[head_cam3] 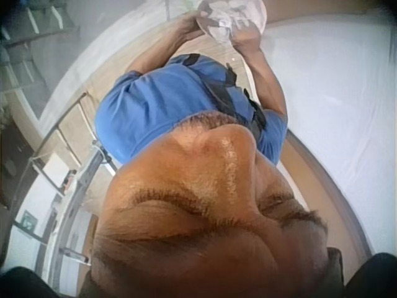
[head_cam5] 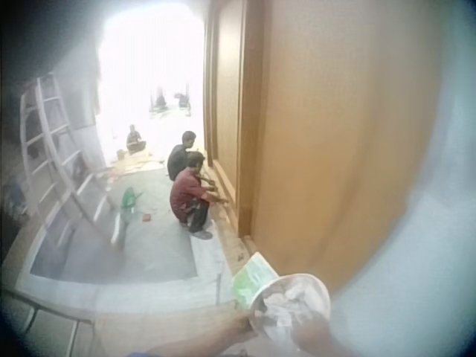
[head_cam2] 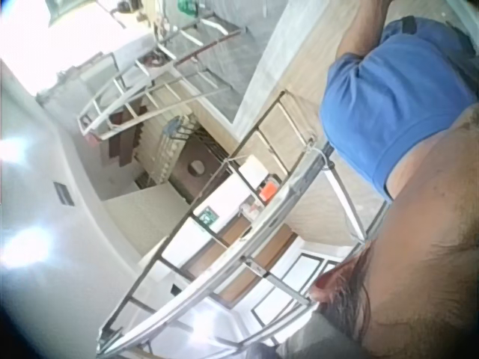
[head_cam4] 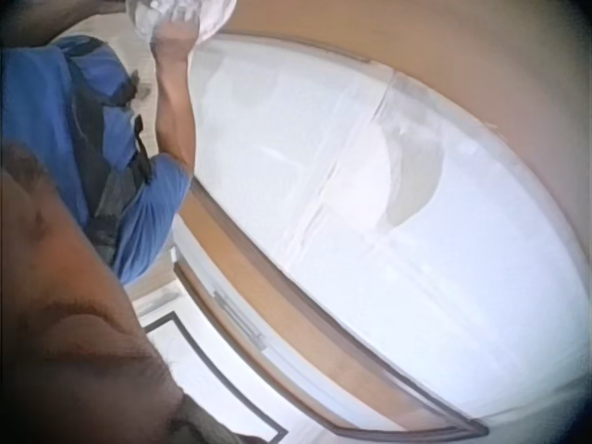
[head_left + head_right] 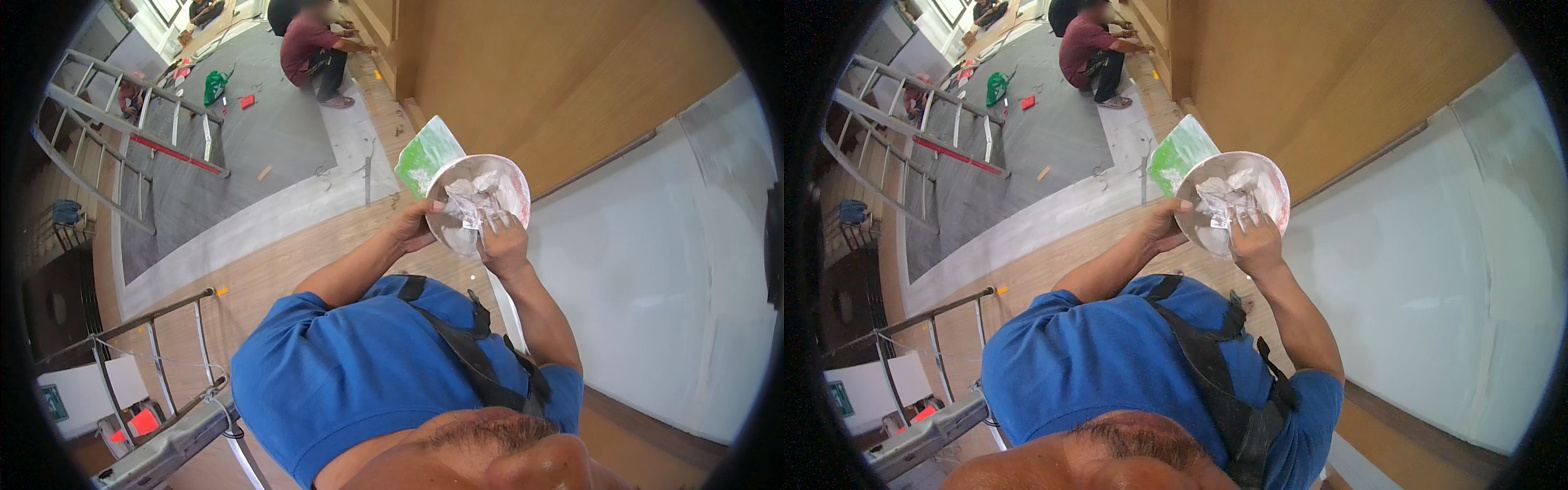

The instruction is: The person applies white joint compound to wall seams using a putty knife and a small container. The person repeatedly scoops compound and spreads it along the seams of a white wall panel, smoothing the surface.

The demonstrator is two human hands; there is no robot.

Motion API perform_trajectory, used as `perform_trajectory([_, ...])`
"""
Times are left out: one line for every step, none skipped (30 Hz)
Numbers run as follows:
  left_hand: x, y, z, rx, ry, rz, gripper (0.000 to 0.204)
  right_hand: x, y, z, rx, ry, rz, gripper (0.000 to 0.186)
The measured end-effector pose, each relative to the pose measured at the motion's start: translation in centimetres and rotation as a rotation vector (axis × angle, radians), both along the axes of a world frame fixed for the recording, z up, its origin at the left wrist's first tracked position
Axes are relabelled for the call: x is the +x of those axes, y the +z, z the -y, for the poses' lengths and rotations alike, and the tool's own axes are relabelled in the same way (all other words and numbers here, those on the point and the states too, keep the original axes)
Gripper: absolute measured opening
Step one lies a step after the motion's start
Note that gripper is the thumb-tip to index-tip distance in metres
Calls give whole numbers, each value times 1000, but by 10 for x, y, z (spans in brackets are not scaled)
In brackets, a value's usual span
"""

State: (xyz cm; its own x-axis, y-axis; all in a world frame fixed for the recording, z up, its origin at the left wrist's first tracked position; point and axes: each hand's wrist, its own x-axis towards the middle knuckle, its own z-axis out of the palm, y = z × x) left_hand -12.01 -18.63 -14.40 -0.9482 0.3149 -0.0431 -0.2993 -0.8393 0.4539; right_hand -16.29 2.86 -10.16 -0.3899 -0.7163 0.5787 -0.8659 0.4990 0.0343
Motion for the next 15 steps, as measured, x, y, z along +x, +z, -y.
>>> perform_trajectory([0,0,-2,11,1,-3,70,1,-1,-1,7,-6,-3,47])
perform_trajectory([0,2,-3,22,2,-7,70,2,-3,-2,13,-13,-7,48])
perform_trajectory([1,4,-5,32,5,-11,70,3,-3,-2,7,-16,-15,48])
perform_trajectory([1,4,-6,33,6,-13,69,4,-3,-3,2,-18,-23,48])
perform_trajectory([1,5,-7,33,8,-14,69,5,-2,-3,-3,-21,-32,48])
perform_trajectory([1,5,-8,34,8,-17,68,5,-2,-3,-15,-24,-40,48])
perform_trajectory([1,6,-8,37,5,-11,68,5,-1,-3,-27,-28,-48,49])
perform_trajectory([1,7,-8,39,1,-6,68,6,0,-3,-38,-31,-57,49])
perform_trajectory([1,8,-8,43,-3,-1,68,7,2,-4,-42,-51,-62,50])
perform_trajectory([1,10,-8,40,5,15,68,8,4,-4,-46,-71,-67,51])
perform_trajectory([2,12,-8,37,13,30,68,10,8,-5,-49,-91,-72,52])
perform_trajectory([3,12,-9,36,24,47,69,12,15,-8,-63,-102,-57,53])
perform_trajectory([3,9,-9,36,29,60,69,13,26,-10,-77,-112,-43,55])
perform_trajectory([2,3,-9,36,34,73,70,14,35,-13,-90,-122,-29,56])
perform_trajectory([1,1,-9,35,37,83,70,15,42,-18,-90,-109,-65,55])
